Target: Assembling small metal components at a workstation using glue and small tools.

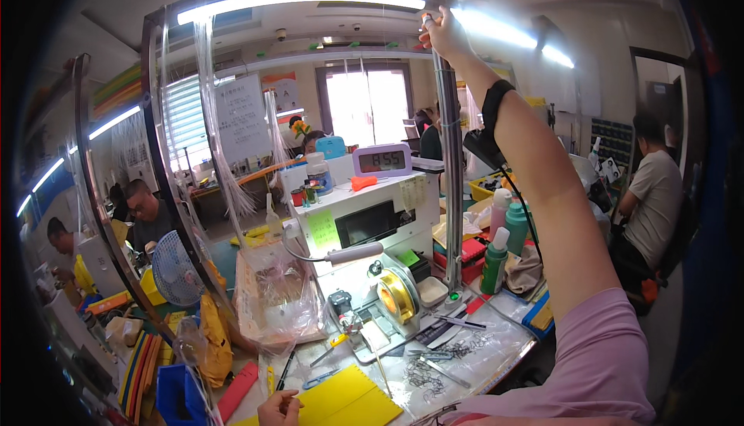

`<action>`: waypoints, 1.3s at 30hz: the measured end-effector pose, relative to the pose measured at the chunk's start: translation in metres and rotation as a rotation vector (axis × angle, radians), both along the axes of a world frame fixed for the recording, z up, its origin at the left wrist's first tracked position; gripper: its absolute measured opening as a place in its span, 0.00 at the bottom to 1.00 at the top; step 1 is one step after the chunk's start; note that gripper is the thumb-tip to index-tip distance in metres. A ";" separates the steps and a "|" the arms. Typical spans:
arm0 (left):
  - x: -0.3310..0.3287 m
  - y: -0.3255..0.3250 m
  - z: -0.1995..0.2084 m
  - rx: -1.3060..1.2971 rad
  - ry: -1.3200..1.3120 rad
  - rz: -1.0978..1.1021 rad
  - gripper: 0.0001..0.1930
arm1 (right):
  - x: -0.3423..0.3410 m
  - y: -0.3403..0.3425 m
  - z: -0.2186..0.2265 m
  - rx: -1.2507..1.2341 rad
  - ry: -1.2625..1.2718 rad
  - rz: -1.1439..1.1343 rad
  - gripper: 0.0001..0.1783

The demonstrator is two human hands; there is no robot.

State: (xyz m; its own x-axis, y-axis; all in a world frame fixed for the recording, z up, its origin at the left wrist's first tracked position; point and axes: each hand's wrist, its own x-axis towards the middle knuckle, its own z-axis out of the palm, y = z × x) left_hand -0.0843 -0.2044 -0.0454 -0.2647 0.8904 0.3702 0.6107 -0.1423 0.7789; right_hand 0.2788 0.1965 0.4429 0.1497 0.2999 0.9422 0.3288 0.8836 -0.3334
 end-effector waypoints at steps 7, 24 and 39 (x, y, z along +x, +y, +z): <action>-0.001 0.002 0.000 0.045 0.031 -0.008 0.10 | 0.019 0.023 0.017 0.194 -0.155 -0.258 0.44; -0.007 0.004 -0.007 0.008 0.030 -0.005 0.10 | -0.008 -0.053 -0.035 -0.250 -0.057 -0.008 0.33; -0.005 0.003 -0.009 0.007 0.000 0.007 0.10 | -0.066 0.074 -0.117 -0.680 -0.387 -0.118 0.31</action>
